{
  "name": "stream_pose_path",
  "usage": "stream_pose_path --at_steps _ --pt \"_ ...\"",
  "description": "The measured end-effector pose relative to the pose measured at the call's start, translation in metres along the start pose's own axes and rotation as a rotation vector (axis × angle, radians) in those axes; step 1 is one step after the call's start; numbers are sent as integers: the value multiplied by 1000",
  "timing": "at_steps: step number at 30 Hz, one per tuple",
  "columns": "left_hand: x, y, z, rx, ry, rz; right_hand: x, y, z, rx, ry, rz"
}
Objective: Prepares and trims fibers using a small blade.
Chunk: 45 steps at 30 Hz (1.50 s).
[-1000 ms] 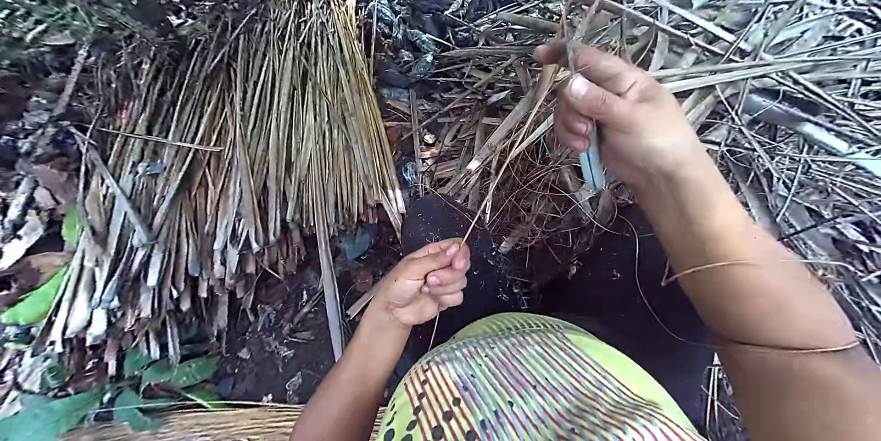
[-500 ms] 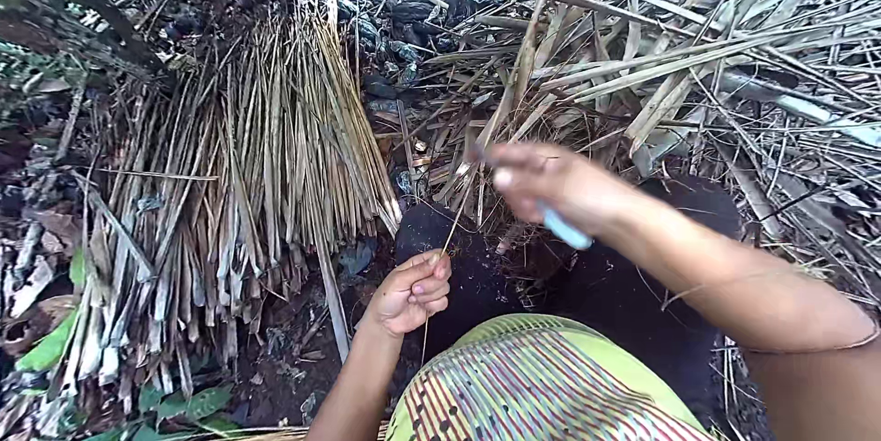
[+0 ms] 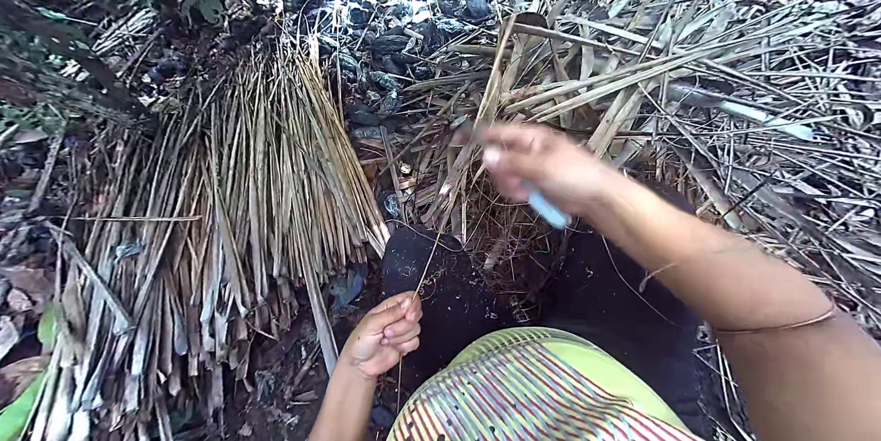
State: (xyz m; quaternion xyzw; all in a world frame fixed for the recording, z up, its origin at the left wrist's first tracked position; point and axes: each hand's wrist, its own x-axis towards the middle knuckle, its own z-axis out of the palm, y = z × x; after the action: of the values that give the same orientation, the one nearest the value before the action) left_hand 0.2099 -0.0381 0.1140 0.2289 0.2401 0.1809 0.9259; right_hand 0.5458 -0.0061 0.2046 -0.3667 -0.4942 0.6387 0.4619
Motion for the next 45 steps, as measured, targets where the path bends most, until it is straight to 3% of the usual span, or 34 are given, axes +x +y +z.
stream_pose_path --at_steps 3,7,9,11,15,20,22,27,28,33,36,39,42,45 --pt "0 0 0 -24 -2 -15 -5 23 12 -39 -210 150" --pt "-10 -15 -7 -76 -46 -75 17 -11 -55 -63 96 -247" --pt "-11 -20 -7 -97 -82 -78 21 -18 -61 -21 183 -347" --pt "-8 -21 -8 -155 -121 -81 10 -1 -36 -21 78 -254" --pt "-1 -20 -4 -240 -182 -85 -7 47 6 -98 -390 80" --pt "-4 -28 -5 -242 -237 -101 21 -6 -58 -35 -63 -366" --pt "-1 -26 -3 -228 -231 -98 24 -11 -57 20 -6 -416" --pt "6 -22 -3 -253 -220 -90 0 44 -9 -149 -377 -39" --pt "6 -24 -6 -247 -217 -96 2 41 -17 -152 -333 -74" --pt "-4 -28 -8 -183 -70 -48 29 -18 -106 -3 316 -467" --pt "2 -18 23 161 197 171 7 -15 -61 -157 336 -353" --pt "18 -14 59 460 424 391 -23 30 27 -188 87 -21" --pt "30 -17 74 593 450 552 -32 68 68 -125 -178 63" --pt "25 -18 72 736 420 578 -25 59 52 -75 -92 -19"
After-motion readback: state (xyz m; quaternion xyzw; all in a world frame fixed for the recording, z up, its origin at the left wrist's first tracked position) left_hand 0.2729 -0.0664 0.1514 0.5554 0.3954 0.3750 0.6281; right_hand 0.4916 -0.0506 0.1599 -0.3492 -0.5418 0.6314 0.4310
